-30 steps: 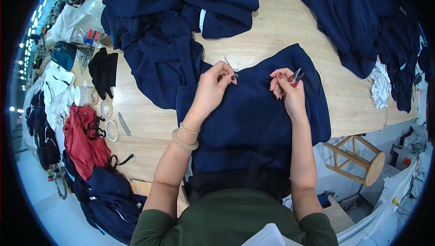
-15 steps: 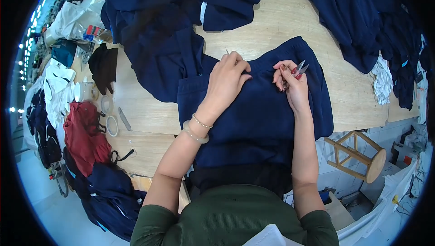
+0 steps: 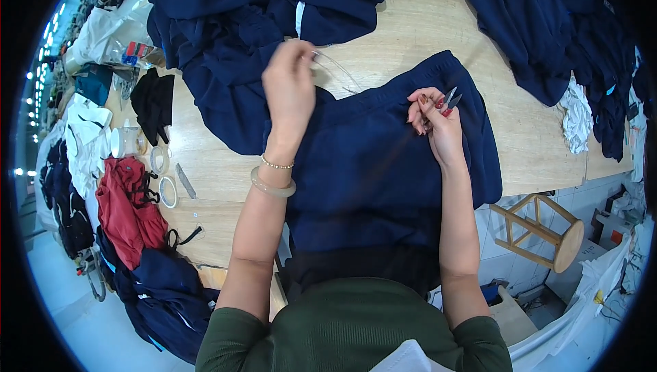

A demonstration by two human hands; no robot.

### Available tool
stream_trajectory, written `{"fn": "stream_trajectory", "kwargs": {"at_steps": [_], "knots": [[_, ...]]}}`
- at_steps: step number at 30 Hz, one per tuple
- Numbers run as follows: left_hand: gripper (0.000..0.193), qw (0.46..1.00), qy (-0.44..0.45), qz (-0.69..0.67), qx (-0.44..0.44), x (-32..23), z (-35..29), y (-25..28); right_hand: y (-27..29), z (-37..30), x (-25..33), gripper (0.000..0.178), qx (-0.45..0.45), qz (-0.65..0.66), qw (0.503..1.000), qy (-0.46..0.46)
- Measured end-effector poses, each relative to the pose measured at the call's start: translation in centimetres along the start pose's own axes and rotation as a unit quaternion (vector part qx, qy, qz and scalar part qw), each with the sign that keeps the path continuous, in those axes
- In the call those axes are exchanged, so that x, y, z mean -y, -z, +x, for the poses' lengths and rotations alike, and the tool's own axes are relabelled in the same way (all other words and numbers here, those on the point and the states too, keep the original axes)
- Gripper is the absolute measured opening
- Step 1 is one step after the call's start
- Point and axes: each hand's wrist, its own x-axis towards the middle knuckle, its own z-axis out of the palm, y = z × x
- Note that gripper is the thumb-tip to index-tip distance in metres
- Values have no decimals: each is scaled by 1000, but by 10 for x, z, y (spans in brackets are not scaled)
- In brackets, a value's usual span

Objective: The recorder is trimming excess threads from blue garments using thread nippers at a factory workbench.

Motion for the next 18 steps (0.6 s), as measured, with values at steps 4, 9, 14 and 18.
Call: {"fn": "stream_trajectory", "kwargs": {"at_steps": [4,9,14,18], "knots": [[9,975,91,-4,-203,9,12,19,-1,0,1,21,3,-1,1000,0],[13,997,-11,51,54,4,-2,18,0,1,1,21,0,0,1000,-3],[13,947,20,80,309,-7,-29,-6,-7,-1,10,21,-14,4,1000,-10],[10,917,132,-57,372,-7,-21,-6,-21,-12,37,20,-45,-93,993,-65]]}}
